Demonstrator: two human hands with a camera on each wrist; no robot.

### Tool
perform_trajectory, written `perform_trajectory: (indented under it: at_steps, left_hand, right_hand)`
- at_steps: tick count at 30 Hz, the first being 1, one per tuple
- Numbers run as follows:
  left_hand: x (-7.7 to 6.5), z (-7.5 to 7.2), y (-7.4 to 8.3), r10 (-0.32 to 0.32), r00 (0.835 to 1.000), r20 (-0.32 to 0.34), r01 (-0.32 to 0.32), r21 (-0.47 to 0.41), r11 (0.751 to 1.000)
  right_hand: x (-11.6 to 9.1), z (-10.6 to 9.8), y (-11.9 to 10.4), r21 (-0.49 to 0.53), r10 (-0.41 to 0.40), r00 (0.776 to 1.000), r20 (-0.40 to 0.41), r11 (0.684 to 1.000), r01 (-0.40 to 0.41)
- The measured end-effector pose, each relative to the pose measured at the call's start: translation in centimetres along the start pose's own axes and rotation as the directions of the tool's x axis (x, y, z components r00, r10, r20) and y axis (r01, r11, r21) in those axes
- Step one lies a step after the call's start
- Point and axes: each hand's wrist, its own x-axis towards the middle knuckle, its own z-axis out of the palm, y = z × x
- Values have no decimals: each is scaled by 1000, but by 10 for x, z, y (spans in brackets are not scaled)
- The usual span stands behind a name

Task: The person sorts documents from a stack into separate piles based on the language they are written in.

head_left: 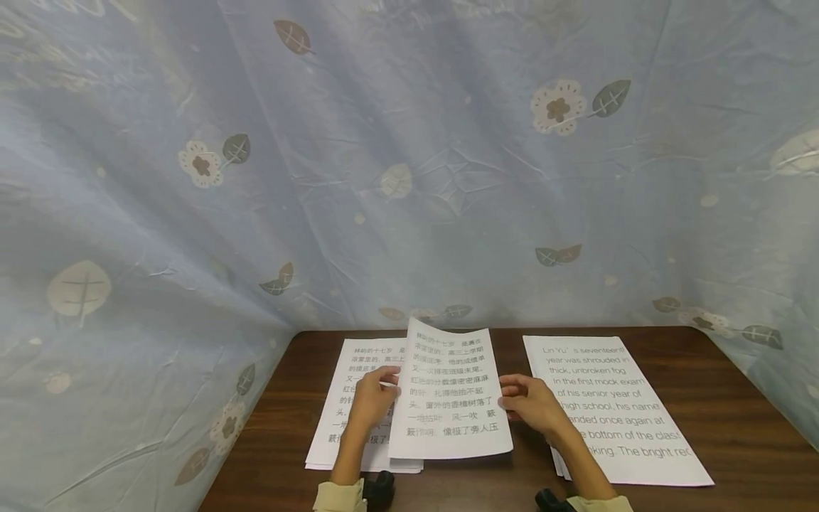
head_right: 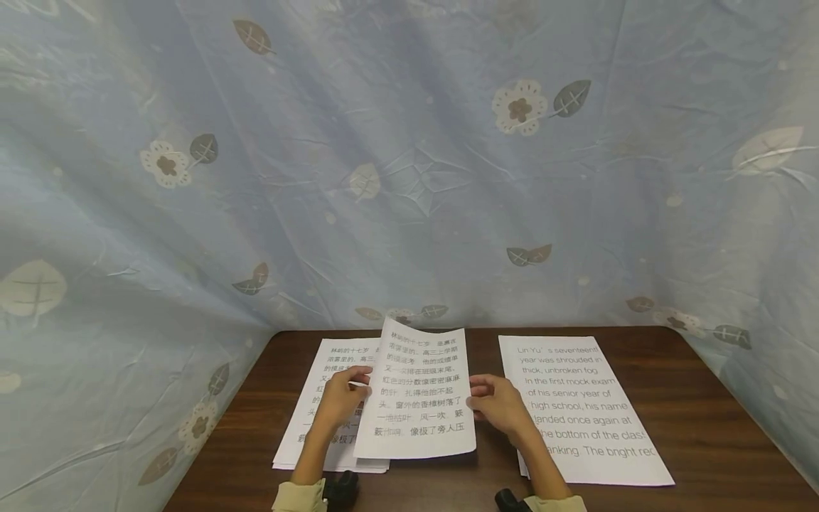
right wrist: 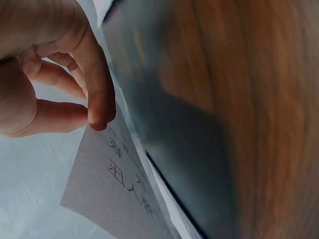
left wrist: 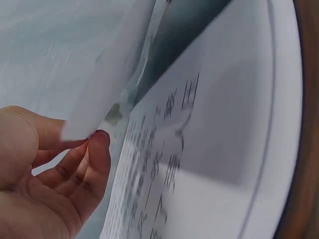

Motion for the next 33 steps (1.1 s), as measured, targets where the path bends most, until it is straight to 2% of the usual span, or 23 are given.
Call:
perform_trajectory:
  at_steps: [9, 20, 33]
  left_hand:
    - [-2, -24, -15, -40, 999, -32, 40, 1, 999]
    - [-5, -45, -30, -67, 997, -40, 66, -24, 998]
    - [-7, -71, -53, -101, 993, -64, 98, -54, 994]
  right_hand:
    - [7, 24, 6, 96, -15, 999, 34, 995, 12]
    - [13, 51, 9, 131, -40, 998, 39, 991, 35]
    - [14, 84, 1, 187, -73, 996, 60, 980, 61]
